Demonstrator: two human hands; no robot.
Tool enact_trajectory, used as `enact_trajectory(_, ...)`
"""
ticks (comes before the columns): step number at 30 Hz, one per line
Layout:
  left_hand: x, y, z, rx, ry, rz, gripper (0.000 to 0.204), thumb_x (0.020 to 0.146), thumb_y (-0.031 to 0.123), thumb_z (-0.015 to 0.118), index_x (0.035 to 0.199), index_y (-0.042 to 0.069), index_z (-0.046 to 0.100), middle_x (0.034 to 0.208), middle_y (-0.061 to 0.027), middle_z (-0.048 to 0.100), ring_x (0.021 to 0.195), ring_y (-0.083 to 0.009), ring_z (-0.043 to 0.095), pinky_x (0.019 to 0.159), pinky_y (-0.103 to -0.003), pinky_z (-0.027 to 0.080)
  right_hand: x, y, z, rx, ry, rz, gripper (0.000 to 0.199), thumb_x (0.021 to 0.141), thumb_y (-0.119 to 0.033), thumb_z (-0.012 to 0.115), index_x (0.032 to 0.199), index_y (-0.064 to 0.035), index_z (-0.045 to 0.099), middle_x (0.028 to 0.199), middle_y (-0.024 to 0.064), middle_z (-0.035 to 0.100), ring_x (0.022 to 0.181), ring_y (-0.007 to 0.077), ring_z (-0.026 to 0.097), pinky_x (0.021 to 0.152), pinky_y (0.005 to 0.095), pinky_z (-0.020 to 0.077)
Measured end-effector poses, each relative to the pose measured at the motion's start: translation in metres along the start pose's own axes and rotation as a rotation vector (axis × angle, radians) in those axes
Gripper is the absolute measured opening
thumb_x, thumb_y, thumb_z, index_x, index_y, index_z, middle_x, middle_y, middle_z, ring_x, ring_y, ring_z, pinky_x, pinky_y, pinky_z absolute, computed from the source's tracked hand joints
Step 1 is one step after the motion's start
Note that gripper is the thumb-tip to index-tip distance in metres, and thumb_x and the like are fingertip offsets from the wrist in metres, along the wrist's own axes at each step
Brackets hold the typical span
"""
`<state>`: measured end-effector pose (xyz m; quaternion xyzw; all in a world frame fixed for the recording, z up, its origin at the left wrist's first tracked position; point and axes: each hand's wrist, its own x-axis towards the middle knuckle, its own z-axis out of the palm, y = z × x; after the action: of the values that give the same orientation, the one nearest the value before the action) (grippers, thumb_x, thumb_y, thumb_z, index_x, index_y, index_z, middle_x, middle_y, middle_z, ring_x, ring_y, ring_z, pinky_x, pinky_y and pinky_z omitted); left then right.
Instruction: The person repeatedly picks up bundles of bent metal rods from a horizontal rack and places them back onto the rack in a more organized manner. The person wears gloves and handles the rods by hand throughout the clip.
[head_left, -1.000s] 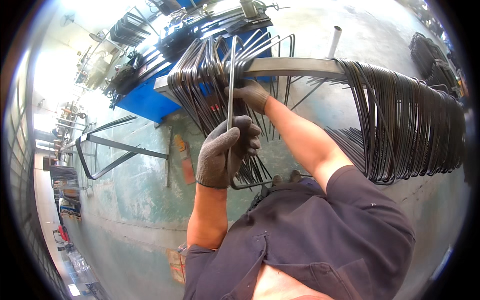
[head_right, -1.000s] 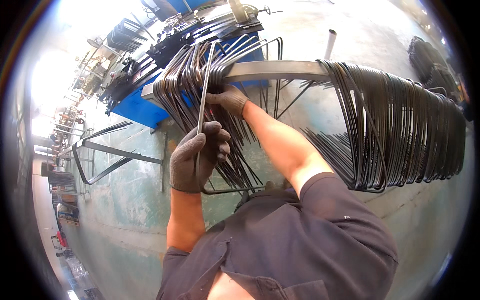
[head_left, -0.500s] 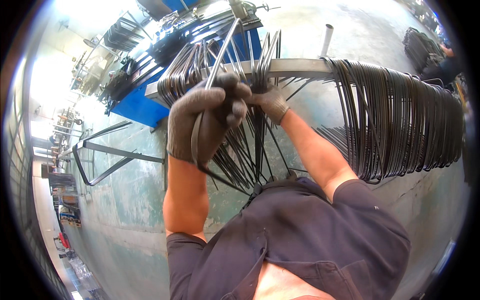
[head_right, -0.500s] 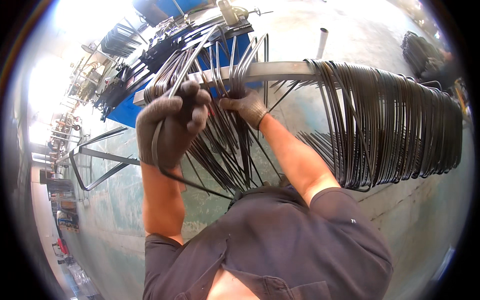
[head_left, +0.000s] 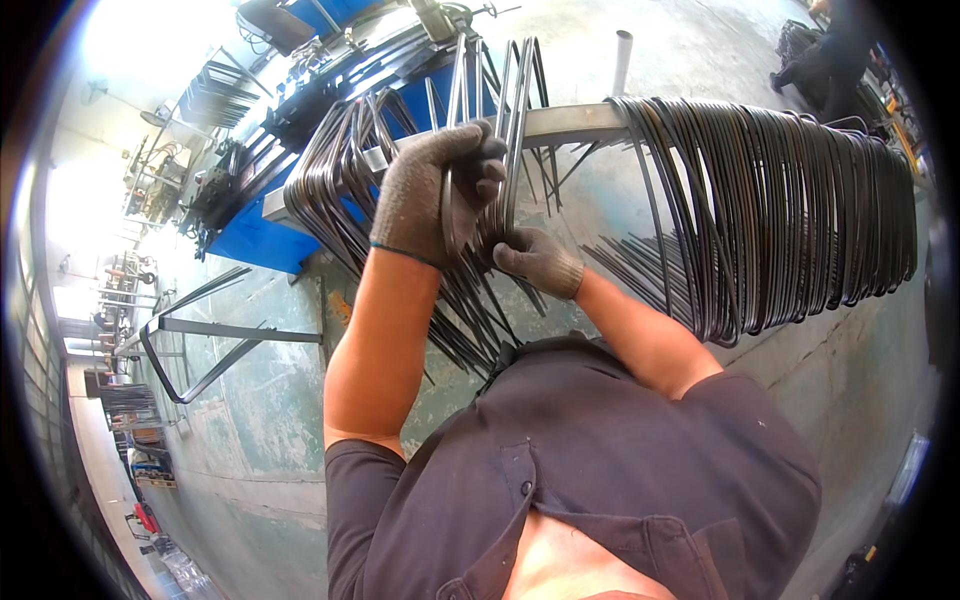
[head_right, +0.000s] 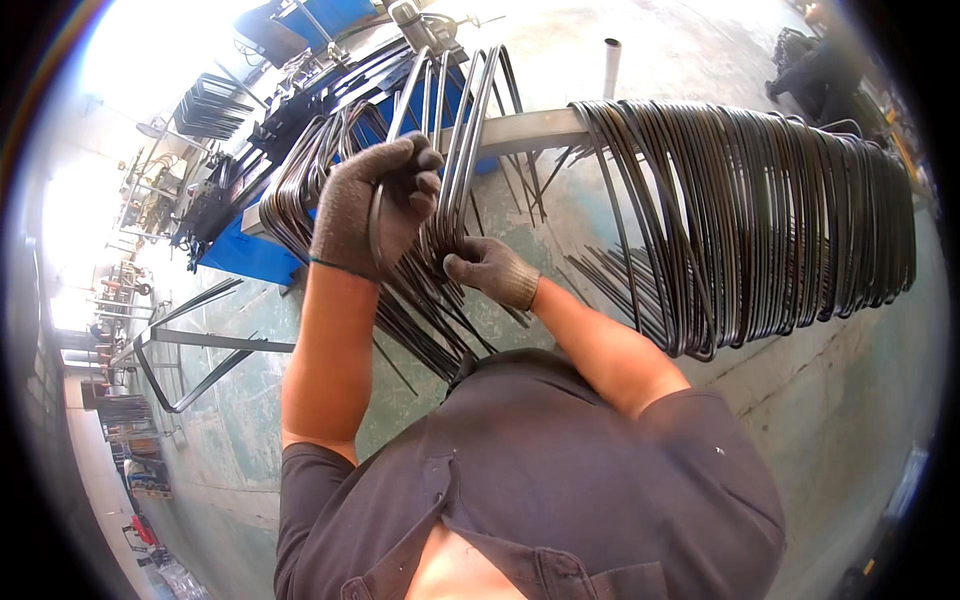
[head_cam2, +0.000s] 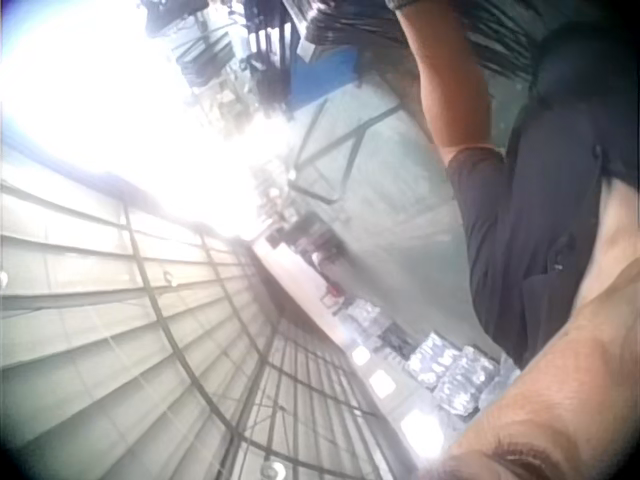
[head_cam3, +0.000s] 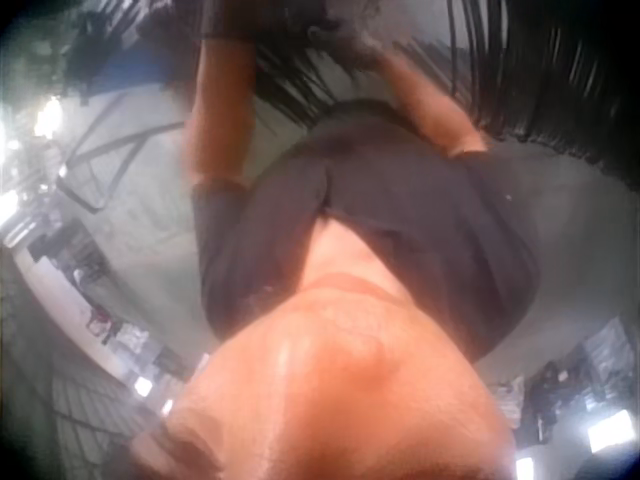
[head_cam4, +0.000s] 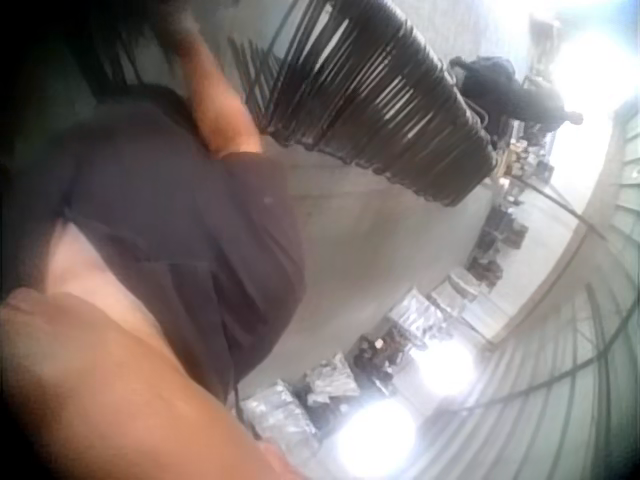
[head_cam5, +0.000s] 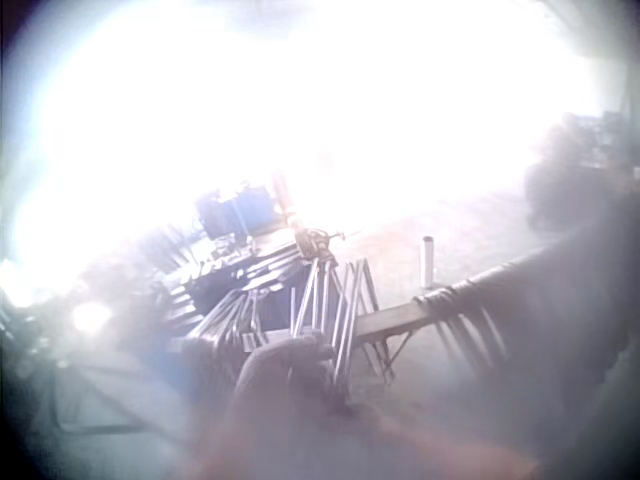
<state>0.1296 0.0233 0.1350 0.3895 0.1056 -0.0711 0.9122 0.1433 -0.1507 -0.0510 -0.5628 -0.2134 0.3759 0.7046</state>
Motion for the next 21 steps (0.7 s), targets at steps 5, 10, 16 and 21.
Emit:
enact_trajectory(5, 0.004, -0.026, -0.011, 0.053, 0.117, -0.013, 0.024, 0.11, 0.006, 0.062, 0.129, -0.008, 0.067, 0.11, -0.0186, 0.077, 0.09, -0.0279, 0.076, 0.08, -0.037, 0.065, 0.0, -0.012, 0.001, -0.156, 0.128, 0.041, 0.028, 0.102, -0.018, 0.088, 0.123, -0.0011, 0.081, 0.113, 0.002, 0.083, 0.102, 0.0111, 0.072, 0.096, 0.0346, 0.0599)
enact_trajectory(10, 0.009, -0.038, -0.027, 0.239, 0.154, 0.071, 0.029, 0.102, -0.003, 0.062, 0.13, -0.008, 0.067, 0.115, -0.0212, 0.079, 0.105, -0.0353, 0.081, 0.091, -0.045, 0.068, -0.013, -0.019, -0.01, -0.262, 0.427, -0.108, 0.027, 0.1, -0.023, 0.091, 0.11, -0.0006, 0.081, 0.102, 0.0026, 0.082, 0.095, 0.0118, 0.073, 0.088, 0.0338, 0.0601)
enact_trajectory(16, 0.014, -0.044, -0.017, 0.493, 0.266, 0.164, 0.03, 0.094, -0.003, 0.068, 0.122, -0.01, 0.074, 0.106, -0.0168, 0.078, 0.1, -0.0268, 0.078, 0.09, -0.034, 0.062, -0.035, -0.027, -0.06, -0.238, 0.349, -0.065, 0.025, 0.1, -0.025, 0.091, 0.109, -0.0026, 0.083, 0.094, 0.0025, 0.08, 0.089, 0.0125, 0.07, 0.086, 0.0335, 0.0583)
enact_trajectory(21, 0.027, -0.049, 0.002, 0.992, 0.319, 0.209, 0.039, 0.088, 0.005, 0.075, 0.125, -0.007, 0.08, 0.11, -0.0132, 0.079, 0.103, -0.0239, 0.073, 0.099, -0.033, 0.055, -0.059, -0.011, -0.064, -0.334, 0.327, -0.074, 0.025, 0.099, -0.028, 0.092, 0.111, -0.0064, 0.084, 0.094, 0.0013, 0.08, 0.089, 0.0126, 0.071, 0.087, 0.0342, 0.0584)
